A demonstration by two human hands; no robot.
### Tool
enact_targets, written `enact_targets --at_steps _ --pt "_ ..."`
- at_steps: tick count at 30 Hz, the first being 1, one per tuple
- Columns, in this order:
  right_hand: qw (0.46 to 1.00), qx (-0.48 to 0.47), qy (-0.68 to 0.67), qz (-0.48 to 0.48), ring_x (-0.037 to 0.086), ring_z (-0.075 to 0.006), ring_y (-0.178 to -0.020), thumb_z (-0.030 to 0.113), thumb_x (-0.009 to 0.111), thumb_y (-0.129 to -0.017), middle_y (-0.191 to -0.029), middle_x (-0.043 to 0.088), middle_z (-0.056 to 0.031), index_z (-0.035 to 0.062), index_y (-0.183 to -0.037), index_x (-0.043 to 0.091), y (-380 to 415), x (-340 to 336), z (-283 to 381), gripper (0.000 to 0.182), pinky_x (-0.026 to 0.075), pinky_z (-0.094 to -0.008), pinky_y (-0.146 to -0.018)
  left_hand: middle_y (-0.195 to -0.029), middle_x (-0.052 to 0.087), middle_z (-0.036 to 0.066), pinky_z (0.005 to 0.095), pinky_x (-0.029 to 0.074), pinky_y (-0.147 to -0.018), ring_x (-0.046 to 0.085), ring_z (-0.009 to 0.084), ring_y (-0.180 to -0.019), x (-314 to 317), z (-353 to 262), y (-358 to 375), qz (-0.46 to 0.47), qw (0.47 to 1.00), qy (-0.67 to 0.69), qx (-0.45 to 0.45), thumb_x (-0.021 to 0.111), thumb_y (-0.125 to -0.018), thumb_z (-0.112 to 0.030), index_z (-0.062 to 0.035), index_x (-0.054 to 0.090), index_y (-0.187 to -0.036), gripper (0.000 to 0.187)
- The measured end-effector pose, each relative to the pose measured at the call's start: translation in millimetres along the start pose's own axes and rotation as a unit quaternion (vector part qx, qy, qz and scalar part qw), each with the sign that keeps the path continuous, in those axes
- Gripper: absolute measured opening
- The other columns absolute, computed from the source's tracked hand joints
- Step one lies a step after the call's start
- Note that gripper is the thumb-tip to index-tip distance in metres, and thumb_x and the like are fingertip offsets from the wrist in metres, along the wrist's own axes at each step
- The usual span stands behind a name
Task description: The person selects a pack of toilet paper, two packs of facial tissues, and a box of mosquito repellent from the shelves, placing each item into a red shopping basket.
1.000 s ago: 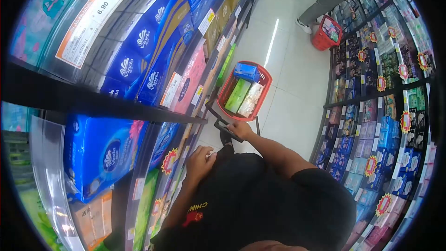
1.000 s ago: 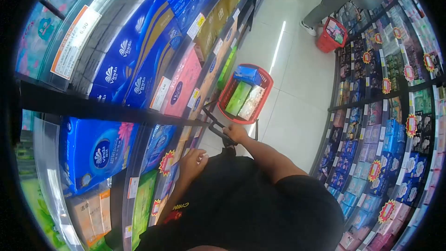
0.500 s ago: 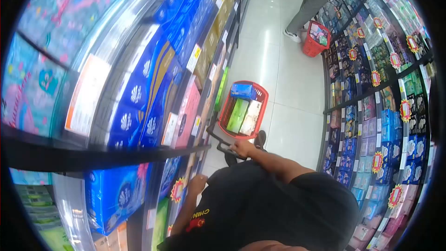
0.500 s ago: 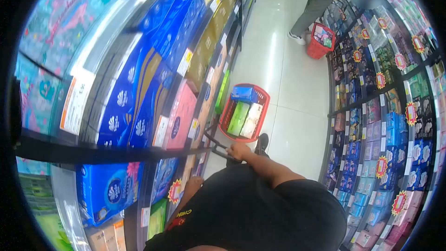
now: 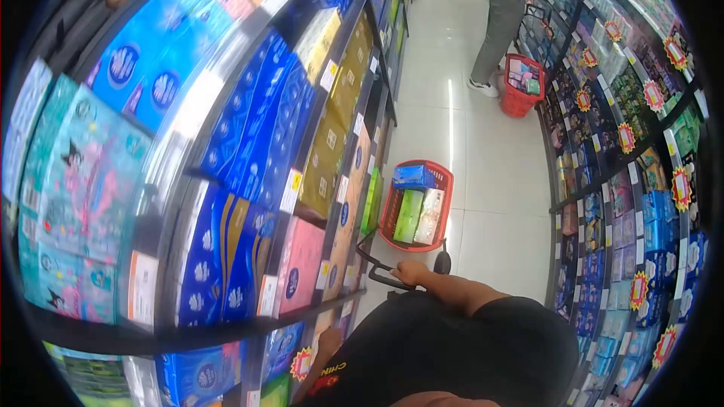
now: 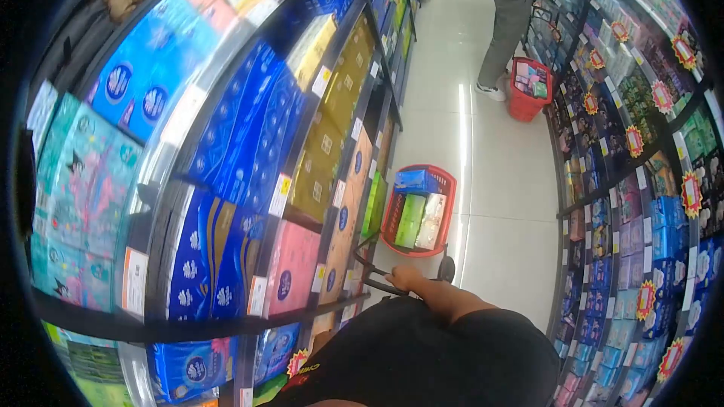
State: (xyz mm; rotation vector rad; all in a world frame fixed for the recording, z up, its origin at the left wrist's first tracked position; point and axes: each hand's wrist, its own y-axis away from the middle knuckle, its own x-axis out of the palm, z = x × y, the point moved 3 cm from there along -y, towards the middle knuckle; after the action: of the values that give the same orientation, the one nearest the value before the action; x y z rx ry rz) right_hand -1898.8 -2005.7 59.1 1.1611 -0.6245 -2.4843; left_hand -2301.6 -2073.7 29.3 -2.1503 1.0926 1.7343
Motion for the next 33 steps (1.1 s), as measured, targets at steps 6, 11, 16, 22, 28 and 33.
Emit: enact_targets --at_steps 6,11,16,22,28,33 --pt "0.999 0.018 -0.032 -0.003 0.065 -0.0393 -0.102 0.05 0.047 -0.097 -0.106 0.07 -0.0202 0.0052 -0.105 0.07 -31 -45 -39 0.051 0.05 -0.0503 -0.089 -0.066 0.062 0.014 0.0408 0.05 -0.057 0.065 0.0286 -0.063 -51 -42 -84 -0.022 0.982 0.184 -0.028 0.052 -0.095 -0.027 -0.0027 0.064 -0.075 0.034" --pt "0.999 0.019 -0.041 -0.012 0.065 -0.0406 -0.105 0.049 0.048 -0.097 -0.109 0.07 -0.021 0.0037 -0.108 0.071 -51 -84 -74 0.051 0.05 -0.0511 -0.09 -0.067 0.061 0.006 0.0334 0.047 -0.057 0.062 0.0171 -0.064 -131 -119 -145 -0.009 0.896 0.351 -0.272 0.056 -0.093 -0.026 -0.0019 0.064 -0.073 0.033" --pt "0.998 0.016 -0.037 -0.043 0.066 -0.0406 -0.099 0.048 0.05 -0.095 -0.101 0.07 -0.0216 0.0046 -0.103 0.07 -72 -117 -98 0.049 0.051 -0.0501 -0.087 -0.074 0.066 0.013 0.0395 0.052 -0.064 0.065 0.0251 -0.067 -111 -133 -175 -0.026 0.932 0.292 -0.212 0.054 -0.093 -0.032 -0.0025 0.067 -0.08 0.035" --pt "0.997 -0.006 -0.045 -0.055 0.067 -0.0419 -0.095 0.047 0.05 -0.095 -0.096 0.07 -0.0229 0.0045 -0.102 0.07 -94 -144 -114 0.047 0.051 -0.0517 -0.086 -0.089 0.069 0.017 0.0502 0.052 -0.077 0.067 0.0376 -0.085 -22 -100 -176 -0.052 0.973 0.212 -0.072 0.053 -0.093 -0.028 -0.0056 0.067 -0.088 0.027" --pt "0.998 0.007 -0.044 -0.043 0.066 -0.043 -0.096 0.047 0.05 -0.096 -0.096 0.07 -0.0244 0.0037 -0.101 0.068 -123 -185 -125 0.048 0.051 -0.052 -0.086 -0.088 0.067 0.015 0.0513 0.051 -0.074 0.067 0.036 -0.086 -42 -99 -218 0.027 1.0 0.007 -0.009 0.061 -0.083 -0.018 -0.0089 0.062 -0.086 0.01" --pt "1.0 0.005 0.0 -0.015 0.065 -0.0431 -0.097 0.049 0.048 -0.097 -0.097 0.07 -0.0244 0.0029 -0.1 0.068 -155 -246 -140 0.051 0.049 -0.0508 -0.086 -0.08 0.066 0.014 0.0488 0.052 -0.071 0.067 0.0362 -0.083 -63 -79 -319 0.067 0.997 0.017 -0.026 0.067 -0.077 -0.017 -0.01 0.062 -0.081 0.009"
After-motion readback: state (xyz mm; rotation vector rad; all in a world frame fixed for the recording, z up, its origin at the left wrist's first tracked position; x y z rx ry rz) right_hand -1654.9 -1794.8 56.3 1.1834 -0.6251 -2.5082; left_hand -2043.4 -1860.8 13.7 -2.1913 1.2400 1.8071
